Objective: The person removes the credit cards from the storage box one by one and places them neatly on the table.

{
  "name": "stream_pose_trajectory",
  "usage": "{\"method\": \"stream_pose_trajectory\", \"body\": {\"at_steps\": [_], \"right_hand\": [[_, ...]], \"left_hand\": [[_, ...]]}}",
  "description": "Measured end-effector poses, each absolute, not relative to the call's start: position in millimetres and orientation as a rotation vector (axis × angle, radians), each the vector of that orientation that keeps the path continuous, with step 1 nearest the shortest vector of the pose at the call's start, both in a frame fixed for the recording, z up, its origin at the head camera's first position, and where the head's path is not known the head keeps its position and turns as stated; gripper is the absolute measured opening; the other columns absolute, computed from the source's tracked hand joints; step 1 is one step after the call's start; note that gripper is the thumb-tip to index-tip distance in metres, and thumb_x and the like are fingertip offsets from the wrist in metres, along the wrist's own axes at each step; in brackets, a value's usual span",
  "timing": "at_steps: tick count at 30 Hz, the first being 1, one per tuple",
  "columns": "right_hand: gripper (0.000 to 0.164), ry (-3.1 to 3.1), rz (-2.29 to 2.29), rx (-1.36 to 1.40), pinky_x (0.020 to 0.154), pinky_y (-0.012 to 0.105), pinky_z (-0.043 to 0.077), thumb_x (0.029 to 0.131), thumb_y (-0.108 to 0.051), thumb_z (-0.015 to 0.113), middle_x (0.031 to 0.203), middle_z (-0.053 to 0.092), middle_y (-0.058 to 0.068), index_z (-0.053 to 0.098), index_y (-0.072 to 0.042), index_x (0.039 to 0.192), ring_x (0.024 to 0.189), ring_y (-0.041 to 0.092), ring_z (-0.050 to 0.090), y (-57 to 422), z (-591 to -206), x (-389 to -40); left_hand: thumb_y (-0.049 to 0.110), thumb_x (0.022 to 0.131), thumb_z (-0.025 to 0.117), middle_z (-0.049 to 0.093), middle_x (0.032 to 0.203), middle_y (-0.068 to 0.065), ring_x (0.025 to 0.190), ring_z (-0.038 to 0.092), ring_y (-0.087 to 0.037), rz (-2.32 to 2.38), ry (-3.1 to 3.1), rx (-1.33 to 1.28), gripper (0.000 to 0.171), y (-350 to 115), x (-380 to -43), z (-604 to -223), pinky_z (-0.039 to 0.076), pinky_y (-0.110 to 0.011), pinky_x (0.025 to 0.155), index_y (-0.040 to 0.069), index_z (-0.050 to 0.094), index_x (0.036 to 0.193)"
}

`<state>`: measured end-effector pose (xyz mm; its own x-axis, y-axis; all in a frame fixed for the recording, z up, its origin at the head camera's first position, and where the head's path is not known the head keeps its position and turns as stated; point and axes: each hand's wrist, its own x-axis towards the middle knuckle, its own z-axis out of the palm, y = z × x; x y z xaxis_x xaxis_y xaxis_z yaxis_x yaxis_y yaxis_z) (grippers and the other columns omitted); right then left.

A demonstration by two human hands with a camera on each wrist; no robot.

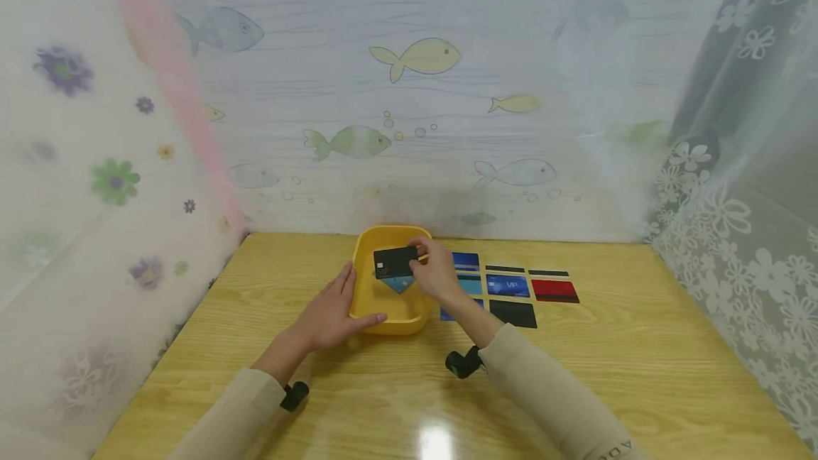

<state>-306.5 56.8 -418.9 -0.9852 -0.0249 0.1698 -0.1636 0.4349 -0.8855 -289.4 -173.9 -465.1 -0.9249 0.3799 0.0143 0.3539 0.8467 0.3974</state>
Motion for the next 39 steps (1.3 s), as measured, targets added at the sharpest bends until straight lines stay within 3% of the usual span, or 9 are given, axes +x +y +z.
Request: {"method": "stream_pose_trajectory", "body": {"at_steps": [9,14,21,28,39], "right_hand": [[0.034,-2.526,1.665,0.206,0.078,0.047,0.062,0.098,0.006,0.062,0.111,0.059,0.017,0.066,-0.006,0.129,0.089,0.032,0.07,75,-417,-297],[0.033,-2.524,1.672,0.209,0.075,0.043,0.062,0.097,0.006,0.063,0.107,0.058,0.016,0.066,-0.004,0.128,0.085,0.027,0.069,84,-417,-294],[0.036,-2.495,1.772,0.205,0.081,0.045,0.062,0.097,0.008,0.061,0.109,0.059,0.02,0.065,-0.002,0.131,0.098,0.033,0.07,99,-418,-292],[0.036,-2.502,1.787,0.183,0.076,0.036,0.062,0.097,0.008,0.06,0.108,0.059,0.019,0.065,-0.005,0.13,0.097,0.033,0.071,113,-419,-293],[0.034,-2.548,1.74,0.157,0.078,0.044,0.062,0.1,0.005,0.058,0.112,0.059,0.022,0.063,-0.004,0.132,0.102,0.037,0.07,137,-421,-285]], "left_hand": [[0.09,0.082,0.047,0.004,0.172,-0.015,0.153,0.022,-0.042,0.596,2.964,0.586,0.127,-175,-290,-465,0.028,-0.058,0.12,-0.001,0.009,0.163],[0.09,0.082,0.047,0.005,0.171,-0.016,0.153,0.023,-0.042,0.593,2.978,0.596,0.127,-174,-290,-464,0.028,-0.057,0.12,-0.001,0.01,0.163],[0.09,0.083,0.047,0.006,0.171,-0.017,0.153,0.023,-0.042,0.601,2.984,0.595,0.127,-175,-288,-464,0.029,-0.057,0.12,-0.001,0.01,0.163],[0.089,0.083,0.047,0.004,0.172,-0.017,0.153,0.022,-0.042,0.597,2.98,0.589,0.126,-176,-288,-463,0.028,-0.058,0.12,-0.001,0.009,0.163],[0.09,0.083,0.046,0.005,0.172,-0.016,0.154,0.021,-0.041,0.594,2.981,0.584,0.127,-174,-290,-467,0.028,-0.057,0.12,0.0,0.009,0.163]]}}
